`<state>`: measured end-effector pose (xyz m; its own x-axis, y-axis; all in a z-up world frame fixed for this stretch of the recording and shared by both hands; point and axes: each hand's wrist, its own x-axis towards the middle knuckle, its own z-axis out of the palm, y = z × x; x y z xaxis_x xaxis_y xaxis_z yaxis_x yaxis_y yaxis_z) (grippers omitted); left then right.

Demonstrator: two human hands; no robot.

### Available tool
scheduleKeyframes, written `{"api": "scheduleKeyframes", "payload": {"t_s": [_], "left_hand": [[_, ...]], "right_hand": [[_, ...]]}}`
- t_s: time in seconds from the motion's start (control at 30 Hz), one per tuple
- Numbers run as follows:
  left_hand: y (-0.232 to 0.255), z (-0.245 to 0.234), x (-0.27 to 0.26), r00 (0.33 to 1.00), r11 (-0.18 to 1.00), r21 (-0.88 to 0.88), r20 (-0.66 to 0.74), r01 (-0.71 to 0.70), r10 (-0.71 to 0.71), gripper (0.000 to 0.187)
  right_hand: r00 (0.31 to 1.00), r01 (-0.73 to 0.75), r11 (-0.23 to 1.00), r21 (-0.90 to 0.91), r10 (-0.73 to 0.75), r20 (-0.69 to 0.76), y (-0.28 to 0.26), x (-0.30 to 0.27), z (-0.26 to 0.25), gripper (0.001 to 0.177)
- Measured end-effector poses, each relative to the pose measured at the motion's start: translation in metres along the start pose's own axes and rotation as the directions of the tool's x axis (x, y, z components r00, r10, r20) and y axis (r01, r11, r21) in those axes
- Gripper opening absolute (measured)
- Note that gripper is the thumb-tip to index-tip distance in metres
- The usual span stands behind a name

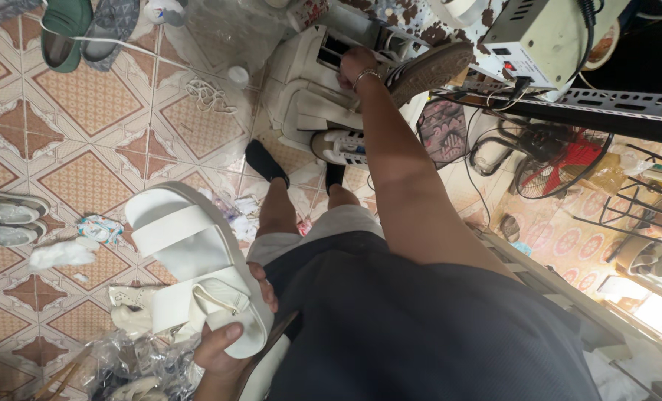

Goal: The person uses a red heat gun to apply heat to the sole and strap of a white sandal. They then wipe the sandal with a white cloth, focusing on the sole and the strap area. The person handles the sandal with both hands, turning it to access different surfaces.

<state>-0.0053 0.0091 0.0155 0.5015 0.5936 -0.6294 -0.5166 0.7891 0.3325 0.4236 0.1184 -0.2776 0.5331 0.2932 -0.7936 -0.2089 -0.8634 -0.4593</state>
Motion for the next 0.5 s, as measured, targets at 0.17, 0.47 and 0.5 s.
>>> {"api": "scheduleKeyframes", "payload": {"t_s": [0.17,0.47,0.5], "left_hand": [[0.000,0.000,0.000,1.000,1.000,0.020,0.014,0.006,-0.006,0.085],[-0.004,0.004,0.004,1.000,0.999,0.040,-0.012,0.018,-0.017,0.088],[-0.002,0.004,0.003,1.000,0.999,0.043,-0.011,0.021,-0.021,0.087]], "right_hand": [[0.879,0.454,0.209,-0.866,-0.261,0.398,-0.030,-0.002,-0.009,0.015],[0.991,0.133,0.739,-0.661,-0.078,0.112,-0.005,0.026,0.006,0.028],[0.973,0.226,0.492,-0.841,-0.160,0.168,-0.005,0.024,0.006,0.025]]}}
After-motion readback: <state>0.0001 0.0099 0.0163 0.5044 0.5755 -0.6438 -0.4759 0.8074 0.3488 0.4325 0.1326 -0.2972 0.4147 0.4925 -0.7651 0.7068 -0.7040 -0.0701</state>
